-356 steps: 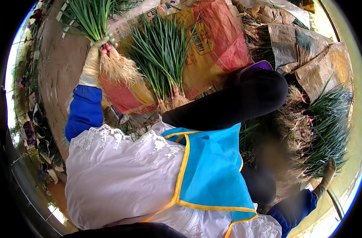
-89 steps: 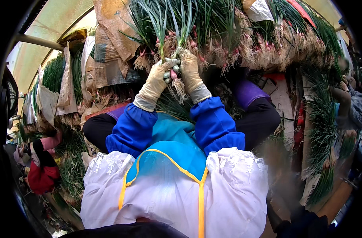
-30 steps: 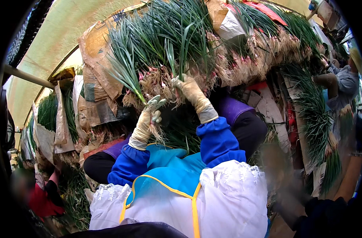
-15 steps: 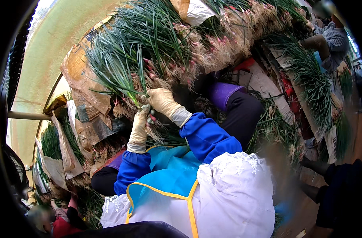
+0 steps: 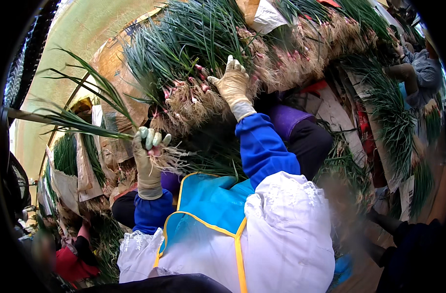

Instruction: The person sits on the ground and repeatedly picks up bunches of green onions, trims the roots and lower stems by hand, and places the cleaned bunches into a pile. The task is performed continuously with other workers visible in the background.

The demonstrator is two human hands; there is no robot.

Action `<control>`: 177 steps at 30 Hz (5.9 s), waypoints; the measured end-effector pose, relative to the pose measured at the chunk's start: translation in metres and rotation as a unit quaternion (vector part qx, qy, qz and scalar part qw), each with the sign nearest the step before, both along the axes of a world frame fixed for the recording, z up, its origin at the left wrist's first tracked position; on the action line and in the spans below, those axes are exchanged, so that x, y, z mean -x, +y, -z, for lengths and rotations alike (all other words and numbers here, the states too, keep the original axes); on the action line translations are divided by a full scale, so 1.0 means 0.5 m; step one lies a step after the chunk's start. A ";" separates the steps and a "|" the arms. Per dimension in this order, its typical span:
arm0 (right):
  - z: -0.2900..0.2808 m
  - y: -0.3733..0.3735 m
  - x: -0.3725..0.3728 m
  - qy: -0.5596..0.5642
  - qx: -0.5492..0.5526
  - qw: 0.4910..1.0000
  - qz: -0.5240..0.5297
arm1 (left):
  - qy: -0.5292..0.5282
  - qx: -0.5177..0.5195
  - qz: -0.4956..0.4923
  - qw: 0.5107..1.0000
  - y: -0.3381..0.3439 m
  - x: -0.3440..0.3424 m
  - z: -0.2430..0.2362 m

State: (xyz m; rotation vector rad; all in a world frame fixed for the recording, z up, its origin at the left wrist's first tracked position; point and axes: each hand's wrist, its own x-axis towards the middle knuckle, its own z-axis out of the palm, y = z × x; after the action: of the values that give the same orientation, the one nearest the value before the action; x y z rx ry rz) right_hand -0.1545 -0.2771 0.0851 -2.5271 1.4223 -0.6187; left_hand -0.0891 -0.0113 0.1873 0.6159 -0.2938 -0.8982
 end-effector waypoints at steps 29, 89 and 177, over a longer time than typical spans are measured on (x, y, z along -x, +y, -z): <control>-0.165 -0.138 0.073 -0.268 -0.681 0.643 -0.226 | 0.012 -0.160 0.172 0.972 -0.285 -0.008 0.121; -0.197 0.016 1.050 -0.640 -0.467 0.610 0.003 | 0.059 -0.143 0.195 0.969 -0.408 0.066 0.183; 0.029 0.150 -0.055 -0.462 -0.591 0.656 -0.087 | 0.057 -0.289 0.023 0.955 -0.110 0.034 0.253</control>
State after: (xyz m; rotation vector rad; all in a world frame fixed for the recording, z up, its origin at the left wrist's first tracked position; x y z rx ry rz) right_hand -0.1273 -0.2018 0.0705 -0.9668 0.6912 -0.5118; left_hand -0.1062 -0.0662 0.0610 1.0943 0.0700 -1.0678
